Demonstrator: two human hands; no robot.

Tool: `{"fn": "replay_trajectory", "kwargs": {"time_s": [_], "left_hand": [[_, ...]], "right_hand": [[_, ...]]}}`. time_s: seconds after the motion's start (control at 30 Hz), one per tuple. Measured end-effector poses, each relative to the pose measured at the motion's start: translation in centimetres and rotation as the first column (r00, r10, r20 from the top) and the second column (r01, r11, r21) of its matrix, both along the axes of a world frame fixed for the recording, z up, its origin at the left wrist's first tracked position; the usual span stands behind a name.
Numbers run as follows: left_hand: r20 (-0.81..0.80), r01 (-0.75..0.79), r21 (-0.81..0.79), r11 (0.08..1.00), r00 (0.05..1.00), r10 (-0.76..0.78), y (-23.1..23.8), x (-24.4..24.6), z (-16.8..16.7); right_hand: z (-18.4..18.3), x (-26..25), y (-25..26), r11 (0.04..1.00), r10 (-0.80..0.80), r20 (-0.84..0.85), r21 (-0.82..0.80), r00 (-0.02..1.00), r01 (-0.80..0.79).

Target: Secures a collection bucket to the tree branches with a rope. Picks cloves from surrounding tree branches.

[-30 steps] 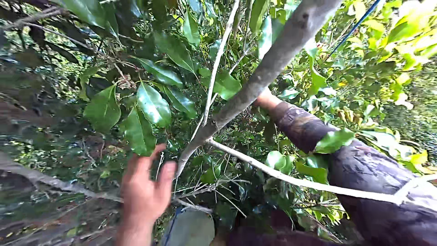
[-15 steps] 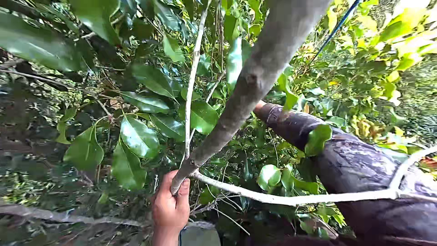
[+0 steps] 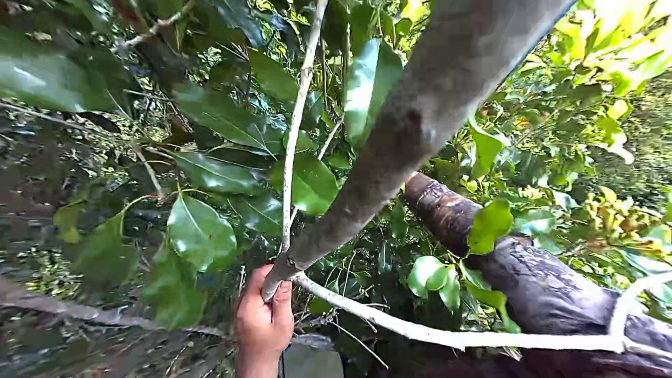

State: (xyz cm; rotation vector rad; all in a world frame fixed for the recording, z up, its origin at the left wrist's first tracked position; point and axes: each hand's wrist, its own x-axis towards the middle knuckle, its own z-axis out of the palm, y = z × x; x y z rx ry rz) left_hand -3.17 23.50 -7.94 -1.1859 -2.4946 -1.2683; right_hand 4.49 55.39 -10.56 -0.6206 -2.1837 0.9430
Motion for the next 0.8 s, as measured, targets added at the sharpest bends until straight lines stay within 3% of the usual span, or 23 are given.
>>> {"fn": "replay_trajectory", "kwargs": {"time_s": [0.03,0.07,0.1,0.13,0.17,0.2,0.3,0.37,0.43,0.5,0.53,0.6,0.67,0.7,0.73,0.8], "left_hand": [[0.0,-0.002,-0.002,1.0,1.0,0.002,-0.2,0.0,0.0],[0.001,-0.006,-0.007,1.0,1.0,0.006,-0.3,0.1,-0.1],[0.001,-0.006,-0.012,1.0,1.0,0.006,-0.4,0.1,-0.1],[-0.002,-0.005,-0.014,1.0,1.0,0.005,-0.4,0.2,-0.2],[-0.007,-0.006,-0.022,1.0,1.0,0.006,-0.5,0.3,-0.3],[-0.008,-0.008,-0.033,0.999,1.0,0.008,-0.6,0.4,-0.3],[-0.003,0.004,-0.038,0.999,1.0,-0.004,-0.9,0.9,0.0],[0.019,0.062,0.0,0.998,0.998,-0.062,-0.7,0.8,0.1],[0.051,0.099,0.01,0.995,0.994,-0.099,-0.3,0.8,0.4],[0.051,0.089,-0.021,0.996,0.995,-0.088,-0.4,1.0,0.6],[0.035,0.07,-0.041,0.997,0.997,-0.069,-0.5,1.1,0.7],[-0.002,0.033,-0.066,0.997,0.999,-0.033,-0.4,1.3,0.7],[-0.009,0.018,-0.066,0.998,1.0,-0.018,0.1,1.6,0.5],[-0.01,0.018,-0.059,0.998,1.0,-0.018,0.3,1.8,0.3],[-0.014,0.013,-0.054,0.998,1.0,-0.014,0.4,1.9,0.1],[-0.016,-0.006,-0.075,0.997,1.0,0.005,0.3,2.1,0.1]], "right_hand": [[7.2,1.6,-1.5,0.945,-0.034,0.298,-0.3,0.954,0.128],[11.1,1.8,-0.9,0.858,-0.05,0.379,-0.458,0.924,0.234],[11.5,1.8,0.9,0.842,-0.087,0.336,-0.478,0.938,0.25],[7.5,1.7,4.0,0.935,-0.196,0.024,-0.296,0.98,0.194],[4.8,1.4,8.4,0.978,-0.156,-0.231,-0.173,0.96,0.117],[4.3,1.8,11.9,0.99,-0.067,-0.342,-0.138,0.937,0.021],[8.1,8.3,15.7,0.959,0.111,-0.203,-0.236,0.973,-0.159],[9.3,14.1,17.3,0.948,0.082,-0.049,-0.304,0.995,-0.093],[8.4,22.6,20.5,0.891,-0.257,0.028,-0.381,0.966,0.248],[5.7,34.7,25.5,0.645,-0.714,-0.098,-0.476,0.693,0.598],[4.0,41.4,27.8,0.571,-0.806,-0.215,-0.525,0.551,0.631],[1.1,51.1,29.5,0.525,-0.85,-0.306,-0.552,0.429,0.647],[2.7,50.1,28.1,0.445,-0.895,-0.289,-0.514,0.34,0.733],[4.8,46.5,26.5,0.432,-0.902,-0.221,-0.453,0.371,0.78],[7.0,41.9,24.6,0.495,-0.867,-0.163,-0.39,0.471,0.776],[9.5,33.0,20.0,0.757,-0.647,-0.101,-0.196,0.756,0.623]]}}
